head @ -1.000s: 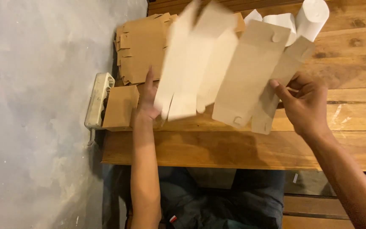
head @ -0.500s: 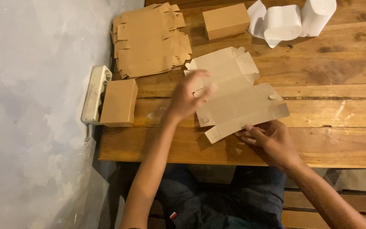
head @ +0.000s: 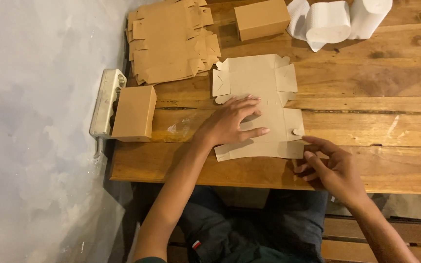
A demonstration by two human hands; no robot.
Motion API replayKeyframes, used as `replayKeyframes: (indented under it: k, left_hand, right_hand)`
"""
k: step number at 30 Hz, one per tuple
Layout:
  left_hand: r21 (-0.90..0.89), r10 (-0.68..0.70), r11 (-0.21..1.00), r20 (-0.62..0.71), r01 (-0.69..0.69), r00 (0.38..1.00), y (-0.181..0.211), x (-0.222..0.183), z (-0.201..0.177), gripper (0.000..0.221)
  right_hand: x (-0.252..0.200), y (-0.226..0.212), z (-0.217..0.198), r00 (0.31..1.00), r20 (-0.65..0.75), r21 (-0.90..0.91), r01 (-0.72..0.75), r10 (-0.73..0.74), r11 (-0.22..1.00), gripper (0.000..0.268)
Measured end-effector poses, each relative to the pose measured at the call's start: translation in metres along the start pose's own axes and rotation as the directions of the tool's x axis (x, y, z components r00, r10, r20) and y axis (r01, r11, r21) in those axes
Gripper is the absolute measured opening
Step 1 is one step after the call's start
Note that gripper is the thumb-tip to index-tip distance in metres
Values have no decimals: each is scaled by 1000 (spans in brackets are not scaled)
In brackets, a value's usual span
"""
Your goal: Assembling cardboard boxes by folding flat templates along pre-scored lines and tucking in the flaps.
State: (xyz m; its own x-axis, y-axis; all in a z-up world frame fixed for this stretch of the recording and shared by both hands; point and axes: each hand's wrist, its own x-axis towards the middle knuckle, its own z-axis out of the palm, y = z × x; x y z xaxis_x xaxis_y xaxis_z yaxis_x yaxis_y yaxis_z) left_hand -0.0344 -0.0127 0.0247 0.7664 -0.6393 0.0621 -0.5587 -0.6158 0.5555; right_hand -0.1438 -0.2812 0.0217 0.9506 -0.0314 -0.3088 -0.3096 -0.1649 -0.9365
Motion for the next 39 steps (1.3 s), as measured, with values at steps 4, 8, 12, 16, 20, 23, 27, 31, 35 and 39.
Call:
replayKeyframes:
  k: [4, 8, 12, 16, 20, 23, 27, 31, 35, 39]
  left_hand:
    - [63, 17, 998, -33, -15, 999, 5, -2, 5, 75]
    - [46, 48, 998, -98, -44, 994, 31, -6, 2, 74]
    - [15, 118, 993, -271, -118, 955, 65, -28, 32, 52]
    - [24, -8, 1000, -190, 12, 982, 88, -61, 58, 67]
    - [93, -35, 993, -351, 72, 936, 93, -73, 73, 65]
    - [85, -26, 994, -424, 68, 905, 95, -71, 74, 56]
    - [100, 30, 995, -470, 20, 882, 93, -74, 80, 44]
    - [108, 64, 994, -480, -13, 875, 92, -74, 82, 36]
    - [103, 64, 995, -487, -15, 871, 92, -75, 82, 34]
    - [91, 56, 996, -490, -13, 870, 94, -73, 81, 36]
  right_hand:
    - [-1, 5, 3, 983, 86, -184, 177, -163, 967, 36]
    - [11, 0, 2, 750, 246, -525, 636, -614, 566, 38]
    - [32, 2, -1, 658, 350, -607, 701, -667, 373, 32]
    - [34, -5, -2, 662, 395, -459, 743, -637, 487, 39]
    - [36, -7, -1, 736, 388, -495, 674, -555, 548, 44]
    - [29, -18, 3, 785, 371, -513, 619, -496, 595, 66]
    - [29, -17, 3, 764, 374, -513, 643, -526, 569, 79]
    - [30, -13, 3, 750, 388, -550, 654, -536, 518, 79]
    - [31, -13, 5, 767, 376, -574, 634, -521, 519, 80]
    - [35, -8, 10, 785, 323, -584, 604, -528, 542, 71]
